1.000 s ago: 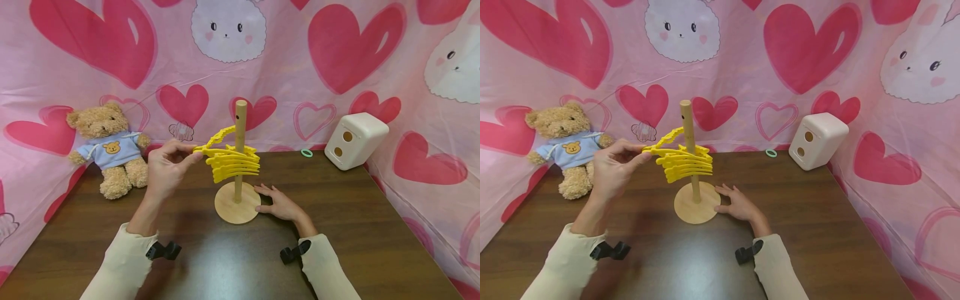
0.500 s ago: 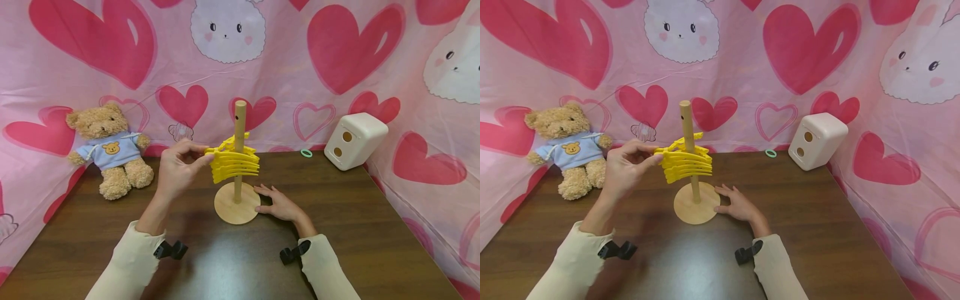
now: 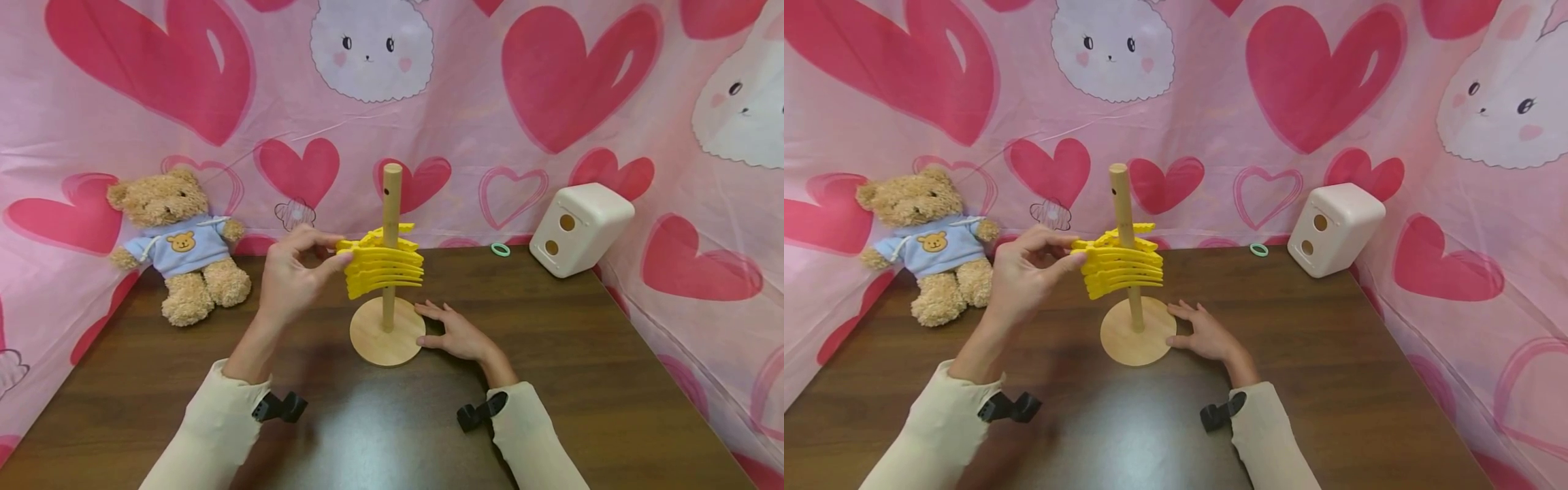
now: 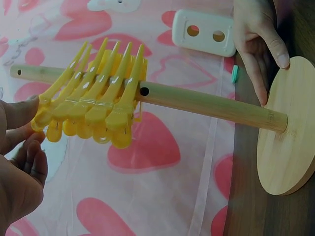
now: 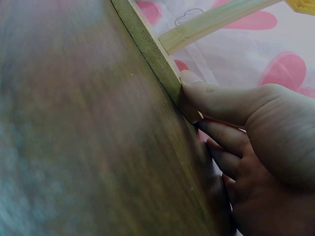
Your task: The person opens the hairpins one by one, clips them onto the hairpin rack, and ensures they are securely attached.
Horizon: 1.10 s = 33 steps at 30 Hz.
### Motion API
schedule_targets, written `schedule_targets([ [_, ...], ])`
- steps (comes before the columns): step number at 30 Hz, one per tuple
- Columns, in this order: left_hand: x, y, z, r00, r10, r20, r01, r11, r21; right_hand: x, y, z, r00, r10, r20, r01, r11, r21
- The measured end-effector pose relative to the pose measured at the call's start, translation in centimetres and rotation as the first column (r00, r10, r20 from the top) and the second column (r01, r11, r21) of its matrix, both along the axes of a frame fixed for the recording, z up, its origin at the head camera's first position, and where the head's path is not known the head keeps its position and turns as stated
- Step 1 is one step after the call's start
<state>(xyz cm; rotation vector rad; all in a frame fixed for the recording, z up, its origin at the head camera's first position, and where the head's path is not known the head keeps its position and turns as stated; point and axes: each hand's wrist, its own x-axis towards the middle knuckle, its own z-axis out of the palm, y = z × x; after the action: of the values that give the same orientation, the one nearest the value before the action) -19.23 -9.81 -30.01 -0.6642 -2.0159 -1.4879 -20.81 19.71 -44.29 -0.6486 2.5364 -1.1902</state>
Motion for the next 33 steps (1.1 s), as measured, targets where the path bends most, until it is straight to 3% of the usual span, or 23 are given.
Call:
schedule_targets([
  [6, -0.04, -0.13, 0.01, 0.999, 0.003, 0.044, -0.003, 1.000, 0.004, 0.01, 0.02, 0.19, 1.000, -0.003, -0.005, 0.003, 1.000, -0.004],
  [15, -0.17, -0.25, -0.36, 0.991, -0.053, 0.124, 0.046, 0.998, 0.052, -0.03, 0.12, 0.06, 1.000, -0.004, -0.013, 0.003, 1.000, -0.012],
  [26, -0.19, -0.07, -0.49, 0.999, -0.002, 0.035, 0.001, 0.999, 0.032, 0.00, -0.02, -0.24, 1.000, -0.014, 0.019, 0.014, 1.000, -0.001],
  [33, -0.36, 0.30, -0.18, 1.000, 0.005, 0.027, -0.006, 1.000, 0.016, 0.00, -0.03, -0.14, 1.000, -0.015, 0.007, 0.015, 1.000, 0.006],
])
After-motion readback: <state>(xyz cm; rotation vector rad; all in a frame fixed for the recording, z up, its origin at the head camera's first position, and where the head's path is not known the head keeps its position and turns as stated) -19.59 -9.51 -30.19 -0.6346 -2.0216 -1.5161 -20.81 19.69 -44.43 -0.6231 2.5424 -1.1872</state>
